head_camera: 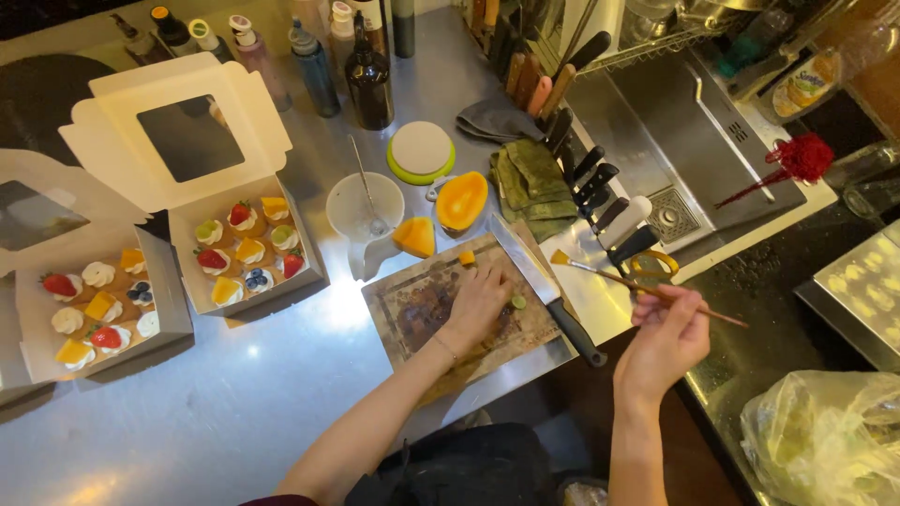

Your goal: Preparing fruit and decorating cupcakes with fruit toppings.

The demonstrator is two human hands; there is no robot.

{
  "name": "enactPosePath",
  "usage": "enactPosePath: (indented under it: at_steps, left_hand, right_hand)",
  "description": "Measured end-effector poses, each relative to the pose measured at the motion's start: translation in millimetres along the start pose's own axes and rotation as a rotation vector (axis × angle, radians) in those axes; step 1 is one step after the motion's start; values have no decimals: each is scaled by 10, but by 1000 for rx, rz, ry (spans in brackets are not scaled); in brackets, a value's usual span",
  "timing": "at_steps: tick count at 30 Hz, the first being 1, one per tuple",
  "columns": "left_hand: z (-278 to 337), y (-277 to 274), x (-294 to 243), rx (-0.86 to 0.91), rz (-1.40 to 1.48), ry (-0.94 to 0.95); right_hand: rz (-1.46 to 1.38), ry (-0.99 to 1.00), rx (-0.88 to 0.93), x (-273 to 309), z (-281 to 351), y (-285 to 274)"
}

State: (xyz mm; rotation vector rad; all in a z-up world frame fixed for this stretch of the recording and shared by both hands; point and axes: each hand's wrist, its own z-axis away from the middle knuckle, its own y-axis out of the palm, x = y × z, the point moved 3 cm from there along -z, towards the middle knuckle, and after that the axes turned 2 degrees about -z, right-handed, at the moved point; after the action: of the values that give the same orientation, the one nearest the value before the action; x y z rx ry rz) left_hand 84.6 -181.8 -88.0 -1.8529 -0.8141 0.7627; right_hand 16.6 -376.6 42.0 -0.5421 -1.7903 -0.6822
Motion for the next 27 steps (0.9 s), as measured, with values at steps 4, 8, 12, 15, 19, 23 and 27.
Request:
enactPosePath:
  at_steps: [4, 8, 12, 15, 19, 23, 27]
  left_hand:
    - [108, -447, -47, -132, 557, -246]
    - [442, -953, 136, -173, 1414, -704]
    - [1077, -1543, 475, -274, 1772, -885]
    - [1553, -2107, 661, -402, 1755, -963]
    - [2145, -2751, 909, -522, 1620, -1096]
    - [2656, -3237, 1145, -613, 1519, -1105]
    - [3096, -3359, 1441, -660, 1496, -1106]
  right_hand:
    - [-81, 77, 71, 6, 180, -139]
    - [-95, 16, 253, 23, 330, 39]
    - [-154, 67, 406, 159, 640, 661]
    - [-212, 11, 622, 325, 974, 1156]
    - [-388, 101, 802, 572, 1563, 1767]
    - [-371, 92, 970, 757, 2163, 2230]
    - [-330, 24, 1085, 925, 2673, 2572]
